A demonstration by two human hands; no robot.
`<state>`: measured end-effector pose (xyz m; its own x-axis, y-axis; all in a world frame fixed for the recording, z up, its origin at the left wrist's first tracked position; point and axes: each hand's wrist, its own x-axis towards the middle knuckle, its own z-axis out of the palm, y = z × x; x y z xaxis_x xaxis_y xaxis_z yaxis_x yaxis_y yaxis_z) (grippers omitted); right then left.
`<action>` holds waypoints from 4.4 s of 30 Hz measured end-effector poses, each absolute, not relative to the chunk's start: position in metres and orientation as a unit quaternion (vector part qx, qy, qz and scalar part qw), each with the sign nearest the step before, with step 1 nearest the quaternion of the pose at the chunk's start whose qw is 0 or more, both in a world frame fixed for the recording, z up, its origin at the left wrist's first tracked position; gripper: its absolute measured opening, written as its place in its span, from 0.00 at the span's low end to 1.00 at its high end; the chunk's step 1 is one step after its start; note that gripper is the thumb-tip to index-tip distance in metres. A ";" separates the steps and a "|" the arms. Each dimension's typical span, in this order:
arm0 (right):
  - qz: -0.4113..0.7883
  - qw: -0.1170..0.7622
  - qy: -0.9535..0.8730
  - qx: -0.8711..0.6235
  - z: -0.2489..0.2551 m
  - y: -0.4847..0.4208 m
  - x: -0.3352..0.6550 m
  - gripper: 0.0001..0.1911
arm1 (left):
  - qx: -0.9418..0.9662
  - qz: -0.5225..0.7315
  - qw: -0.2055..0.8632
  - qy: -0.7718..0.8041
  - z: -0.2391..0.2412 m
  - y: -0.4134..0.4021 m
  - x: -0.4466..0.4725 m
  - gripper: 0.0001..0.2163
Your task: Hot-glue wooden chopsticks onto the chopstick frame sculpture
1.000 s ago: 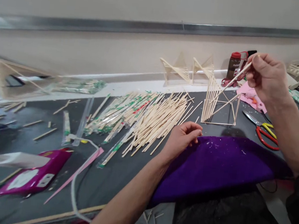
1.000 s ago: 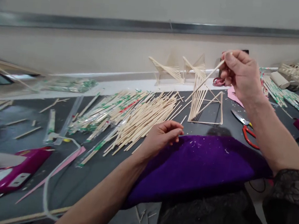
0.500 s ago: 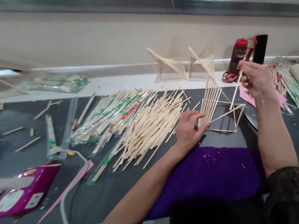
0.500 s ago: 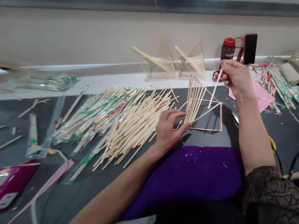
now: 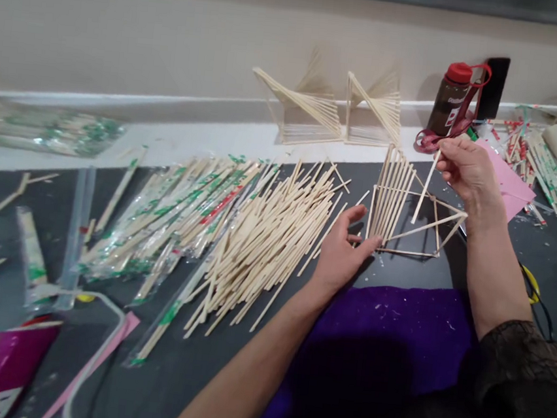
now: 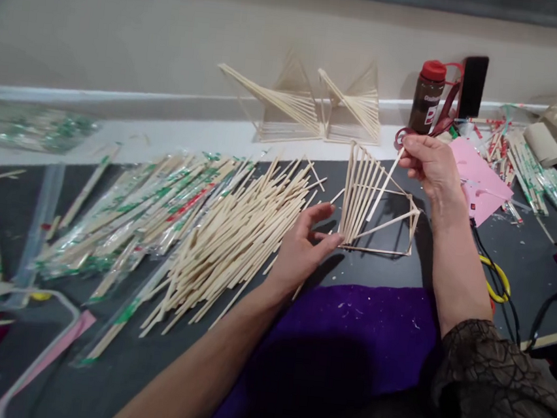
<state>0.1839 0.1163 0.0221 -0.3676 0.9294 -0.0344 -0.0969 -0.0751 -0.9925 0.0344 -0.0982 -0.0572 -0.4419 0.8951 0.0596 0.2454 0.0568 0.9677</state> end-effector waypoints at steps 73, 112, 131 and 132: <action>0.565 0.364 -0.613 -0.415 0.000 0.115 0.180 0.07 | 0.371 0.468 0.636 0.488 -0.040 -0.014 0.002 0.19; 0.569 0.361 -0.613 -0.413 -0.006 0.116 0.174 0.08 | 0.309 0.456 0.704 0.448 -0.047 -0.011 0.022 0.18; 0.596 0.342 -0.586 -0.430 0.000 0.111 0.175 0.07 | 0.306 0.441 0.689 0.487 -0.047 -0.014 0.018 0.24; 0.597 0.340 -0.587 -0.428 0.000 0.111 0.175 0.07 | 0.307 0.442 0.689 0.486 -0.047 -0.014 0.018 0.24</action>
<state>0.1747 0.1112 -0.0004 -0.4021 0.9088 -0.1111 0.0956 -0.0790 -0.9923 0.0182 -0.0139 -0.0474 0.1386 0.9067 -0.3984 -0.3109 0.4218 0.8517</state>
